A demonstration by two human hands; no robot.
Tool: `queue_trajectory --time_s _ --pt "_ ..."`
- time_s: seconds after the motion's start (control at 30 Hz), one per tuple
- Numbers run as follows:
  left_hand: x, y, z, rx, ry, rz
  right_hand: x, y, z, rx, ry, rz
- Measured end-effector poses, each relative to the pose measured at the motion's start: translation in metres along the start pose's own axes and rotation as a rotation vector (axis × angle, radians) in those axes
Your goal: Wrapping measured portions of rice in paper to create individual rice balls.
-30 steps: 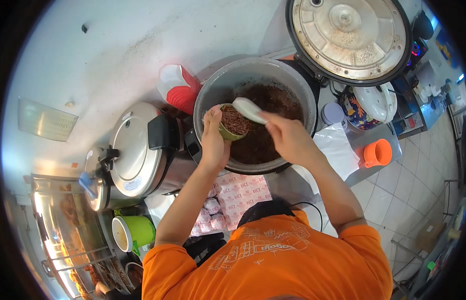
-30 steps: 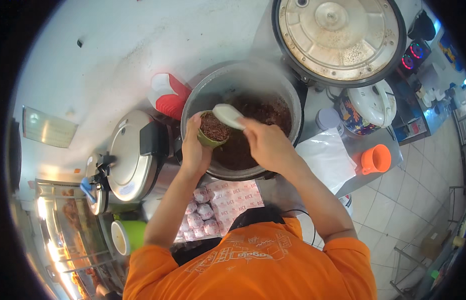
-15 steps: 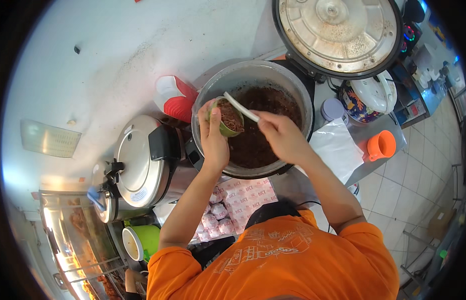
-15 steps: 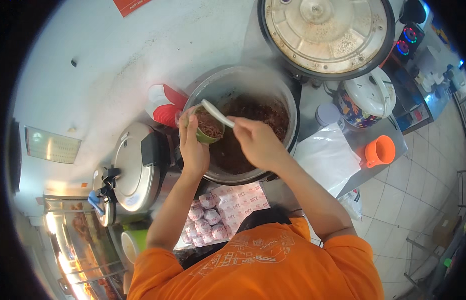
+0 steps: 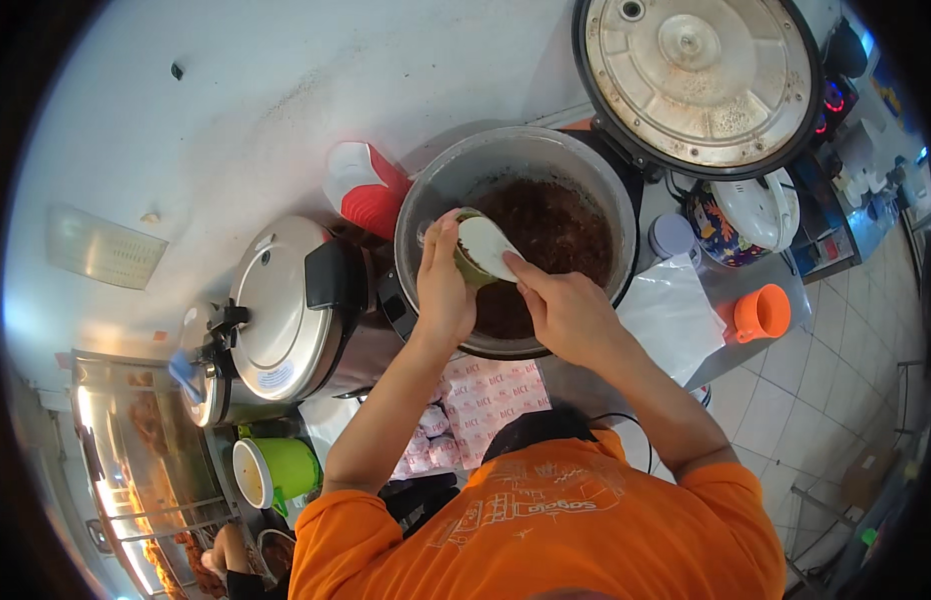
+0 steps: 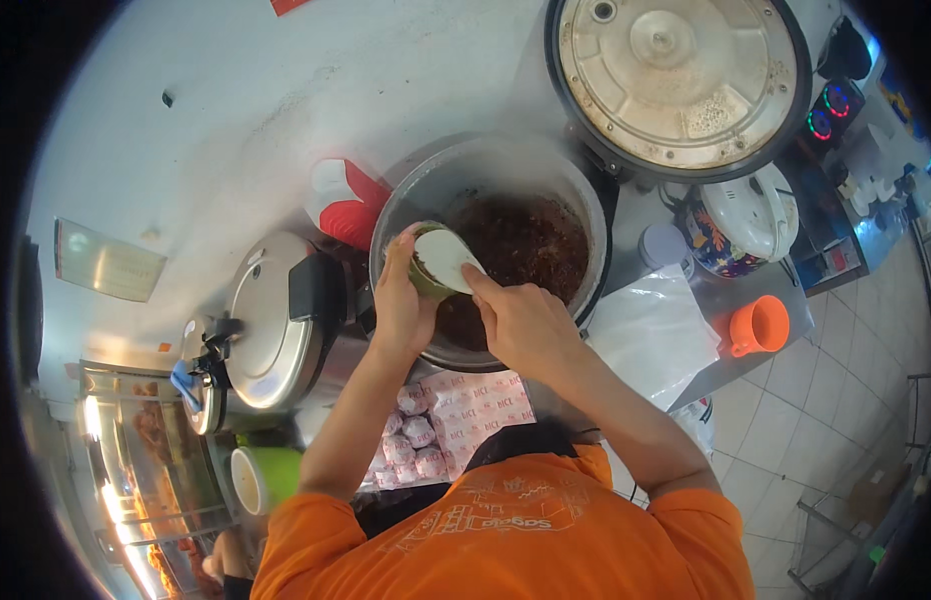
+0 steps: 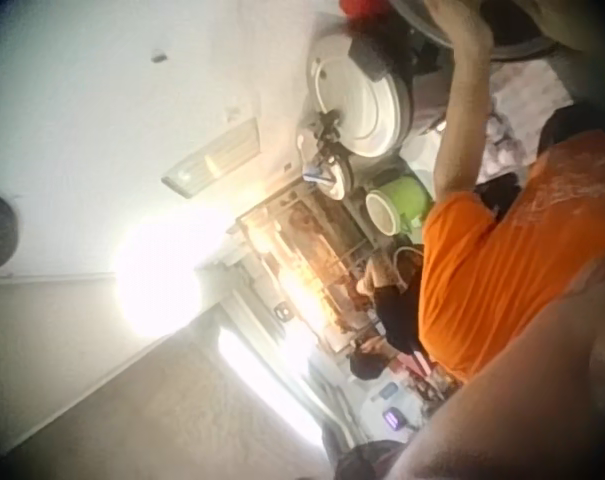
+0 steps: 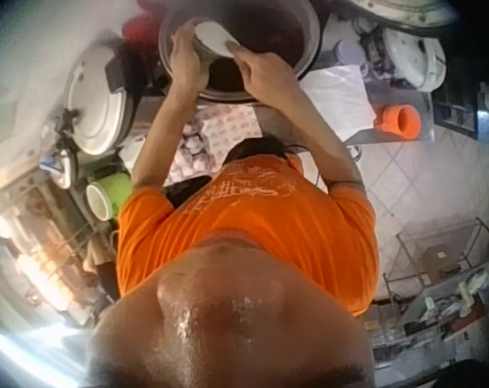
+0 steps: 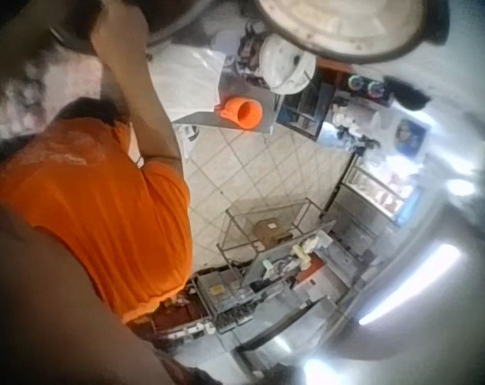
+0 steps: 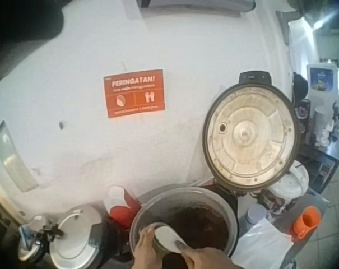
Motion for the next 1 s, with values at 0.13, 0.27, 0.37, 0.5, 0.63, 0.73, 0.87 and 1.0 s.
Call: queue_trajectory --time_s 0.13,0.27,0.37,0.5,0.63,0.73,0.87,1.0 --pt "-0.004 -0.003 -0.008 -0.055 0.114 -0.010 -0.025 -0.024 -0.005 0.032 -0.172 0.099" --pt "-0.007 -0.005 -0.017 -0.052 0.243 -0.036 -0.051 -0.036 -0.037 0.049 -0.018 0.054" --pt "-0.002 0.007 -0.016 -0.070 0.333 -0.025 -0.043 -0.038 -0.051 -0.064 0.575 -0.105" --pt "0.020 0.031 -0.007 -0.111 0.537 0.093 0.002 -0.038 -0.038 0.042 -0.129 -0.030" --pt "0.033 0.045 0.002 -0.120 0.271 0.185 0.044 -0.012 -0.036 0.654 -1.186 0.140" --pt "0.017 0.020 0.017 0.025 0.002 0.163 0.022 -0.012 0.001 0.502 -1.691 -0.029" --pt "-0.015 -0.014 -0.003 0.343 -0.650 0.100 0.022 -0.016 -0.031 0.479 -1.733 0.088" --pt "-0.016 0.042 -0.066 0.945 -1.258 -0.063 0.006 0.012 -0.030 0.444 -1.875 0.059"
Point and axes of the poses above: each hand's wrist, its own y-axis away from the middle knuckle, its own x-axis out of the palm, z = x × y, the point moved 6 cm from there along -y, towards the middle knuckle, and after that the axes turned 3 degrees about x, right-handed, at the moved point
